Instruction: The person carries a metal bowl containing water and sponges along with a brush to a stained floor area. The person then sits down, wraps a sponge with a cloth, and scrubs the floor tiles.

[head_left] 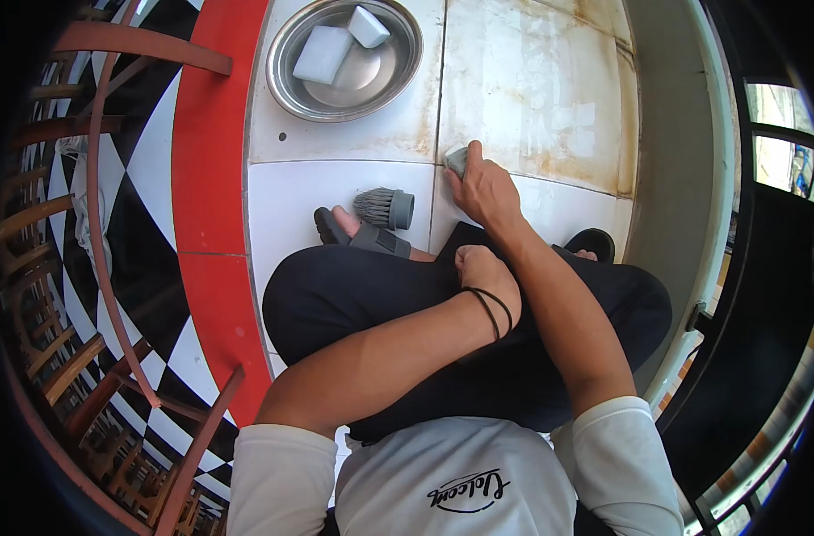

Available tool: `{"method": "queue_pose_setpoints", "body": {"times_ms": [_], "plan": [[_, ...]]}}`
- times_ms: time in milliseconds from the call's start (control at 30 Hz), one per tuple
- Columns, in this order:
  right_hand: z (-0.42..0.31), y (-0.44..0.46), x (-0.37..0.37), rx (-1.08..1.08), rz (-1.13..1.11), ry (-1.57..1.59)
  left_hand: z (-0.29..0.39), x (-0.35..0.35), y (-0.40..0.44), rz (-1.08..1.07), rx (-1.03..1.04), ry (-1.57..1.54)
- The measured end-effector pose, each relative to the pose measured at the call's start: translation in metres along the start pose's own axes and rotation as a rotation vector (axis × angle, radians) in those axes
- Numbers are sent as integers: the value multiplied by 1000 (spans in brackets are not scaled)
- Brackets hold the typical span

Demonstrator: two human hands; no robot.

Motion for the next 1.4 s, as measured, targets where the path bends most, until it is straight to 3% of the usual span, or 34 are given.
{"method": "queue_pose_setpoints", "body": {"times_ms": [100,167,233,333,400,433,500,700,767,933,1033,1200,1333,1400], "plan": [[10,15,-5,21,6,-5,37,-7,-3,62,93,42],[22,42,-28,7,208,-95,41,-11,-5,25,247,-34],[29,50,-24,50,194,-130,42,-13,-4,21,297,-134],[-11,13,-4,-48,-47,-115,58,-7,-4,-44,393,-233],[-6,13,-8,-77,8,-138,73,0,-4,-104,446,-254],[3,21,-14,-81,57,-161,77,3,-1,-90,452,-225],[27,31,-22,114,97,-141,77,5,-2,-73,463,-167],[-6,4,-2,73,-17,-45,89,25,0,-185,453,-221],[18,11,-11,267,63,-34,89,30,2,-181,468,-220],[-23,-6,-5,-40,87,-69,92,33,3,-239,462,-207],[26,7,-8,263,123,-5,88,34,7,-198,448,-184],[-10,-3,0,116,37,-28,88,33,1,-274,468,-158],[22,3,-9,301,114,-24,88,39,6,-240,483,-162],[-1,-2,-4,160,88,-51,93,39,9,-286,493,-108]]}}
Point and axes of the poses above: each hand's wrist, its own y-axis towards the middle knuckle, its own x-axis out of the palm, z = x × y, the point moved 7 cm from there along y, towards the middle knuckle, and after that the axes turned 1 degree about x, right-handed, at the moved point
